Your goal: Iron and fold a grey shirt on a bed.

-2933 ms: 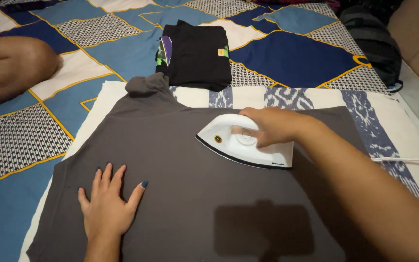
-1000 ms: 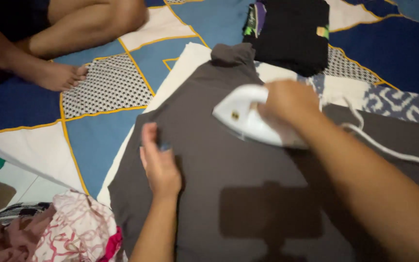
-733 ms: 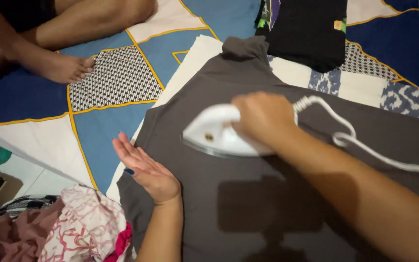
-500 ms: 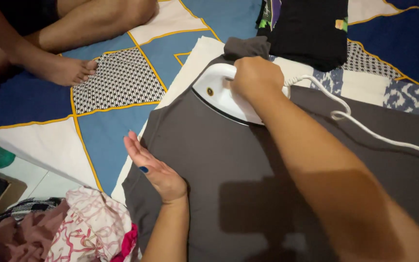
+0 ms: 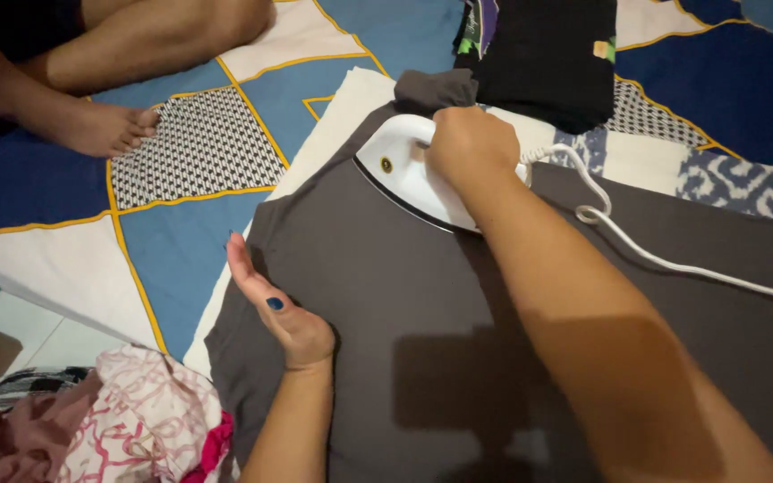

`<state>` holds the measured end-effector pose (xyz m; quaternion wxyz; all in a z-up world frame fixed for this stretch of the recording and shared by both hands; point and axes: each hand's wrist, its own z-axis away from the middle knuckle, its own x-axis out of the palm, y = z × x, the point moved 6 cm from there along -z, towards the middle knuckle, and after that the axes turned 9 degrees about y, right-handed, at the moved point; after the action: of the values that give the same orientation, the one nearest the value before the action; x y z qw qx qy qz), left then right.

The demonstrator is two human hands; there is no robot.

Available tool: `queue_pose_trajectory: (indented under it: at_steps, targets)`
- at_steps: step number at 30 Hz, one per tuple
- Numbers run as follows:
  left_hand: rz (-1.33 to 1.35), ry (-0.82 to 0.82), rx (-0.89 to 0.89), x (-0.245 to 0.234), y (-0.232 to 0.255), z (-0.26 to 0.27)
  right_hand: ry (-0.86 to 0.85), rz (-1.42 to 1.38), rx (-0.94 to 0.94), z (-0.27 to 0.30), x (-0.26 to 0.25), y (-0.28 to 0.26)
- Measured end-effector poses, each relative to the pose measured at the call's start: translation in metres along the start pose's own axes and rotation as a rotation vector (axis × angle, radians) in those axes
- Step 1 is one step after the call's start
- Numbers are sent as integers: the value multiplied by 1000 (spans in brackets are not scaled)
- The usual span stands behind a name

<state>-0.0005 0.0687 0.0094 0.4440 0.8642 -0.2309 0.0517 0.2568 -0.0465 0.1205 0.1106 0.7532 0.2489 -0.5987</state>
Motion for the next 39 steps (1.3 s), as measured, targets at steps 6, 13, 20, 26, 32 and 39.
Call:
queue_pose_trajectory:
  at_steps: [6,13,20,26,32,39]
  targets:
    - [-18,0,29,-3,-10,3,-224,46,-184,93,-42,-3]
    - [-33,-44,12,-7,-14,2,-319,55,-309,228,-56,126]
    - [-413,-196,80,7,-18,-1,-425,393,536,276,-112,335]
    - [-798,-599,160,124,13,29,-233,455,826,300,-158,433]
    - [-650,-1024,223,263,60,124,-237,328,716,291,-136,403]
    - [-927,-1638,354,281,82,192,-4,288,718,222,-133,454]
